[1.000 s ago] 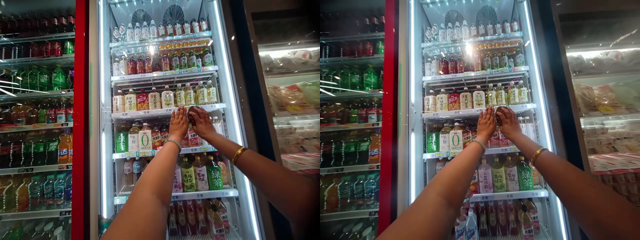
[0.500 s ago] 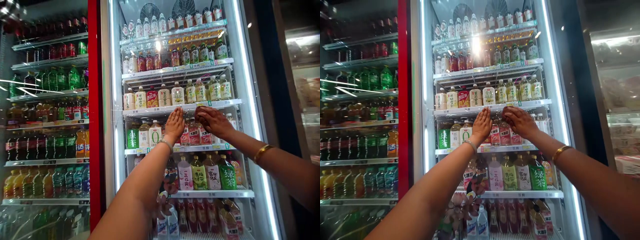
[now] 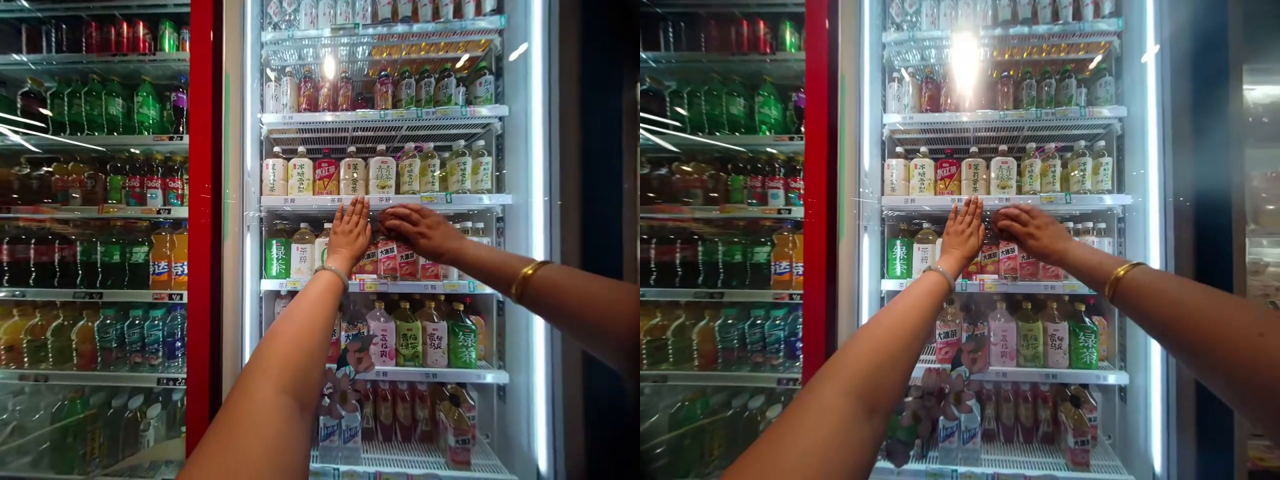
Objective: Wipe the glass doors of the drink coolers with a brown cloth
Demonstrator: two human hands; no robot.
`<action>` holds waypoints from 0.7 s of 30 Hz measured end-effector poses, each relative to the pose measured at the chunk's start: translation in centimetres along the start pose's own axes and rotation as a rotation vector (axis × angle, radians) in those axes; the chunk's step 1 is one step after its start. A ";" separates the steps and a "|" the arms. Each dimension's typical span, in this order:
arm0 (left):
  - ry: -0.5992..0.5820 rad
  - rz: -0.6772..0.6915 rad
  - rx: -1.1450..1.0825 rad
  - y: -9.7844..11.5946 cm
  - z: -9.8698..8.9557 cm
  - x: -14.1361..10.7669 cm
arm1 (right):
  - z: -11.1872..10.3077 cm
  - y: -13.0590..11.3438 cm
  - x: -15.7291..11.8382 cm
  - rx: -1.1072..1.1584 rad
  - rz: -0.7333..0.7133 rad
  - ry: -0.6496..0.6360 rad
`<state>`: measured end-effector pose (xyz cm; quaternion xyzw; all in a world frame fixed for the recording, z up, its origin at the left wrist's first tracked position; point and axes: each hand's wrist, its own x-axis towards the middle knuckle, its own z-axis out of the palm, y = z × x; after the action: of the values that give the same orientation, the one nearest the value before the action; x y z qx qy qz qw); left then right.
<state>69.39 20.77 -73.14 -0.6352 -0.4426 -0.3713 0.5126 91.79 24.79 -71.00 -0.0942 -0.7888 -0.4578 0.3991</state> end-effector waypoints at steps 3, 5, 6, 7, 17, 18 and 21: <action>0.015 -0.073 -0.013 0.4 0.2 0.1 | 0.3 0.3 3.4 -0.032 0.286 0.068; 0.008 -0.108 -0.015 0.0 -0.1 0.2 | 1.7 -1.3 5.8 -0.051 0.406 0.123; -0.006 -0.099 -0.015 -0.5 -0.3 0.1 | 2.3 -2.2 6.5 -0.051 0.415 0.136; -0.024 -0.067 -0.012 -1.2 -0.7 -0.1 | 2.7 -3.1 6.6 -0.043 0.394 0.144; -0.060 0.124 0.108 -8.2 -3.7 -2.5 | 3.0 -2.4 7.3 0.045 0.349 0.242; -0.038 0.042 0.116 -8.2 -3.6 -2.5 | 3.7 -3.7 8.3 0.047 0.416 0.280; -0.014 -0.087 0.119 -8.4 -3.2 -2.4 | 5.0 -7.2 9.1 0.078 0.257 0.249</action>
<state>60.63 17.89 -72.06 -0.5862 -0.4947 -0.3617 0.5298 79.29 22.72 -70.47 -0.1213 -0.7321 -0.3802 0.5521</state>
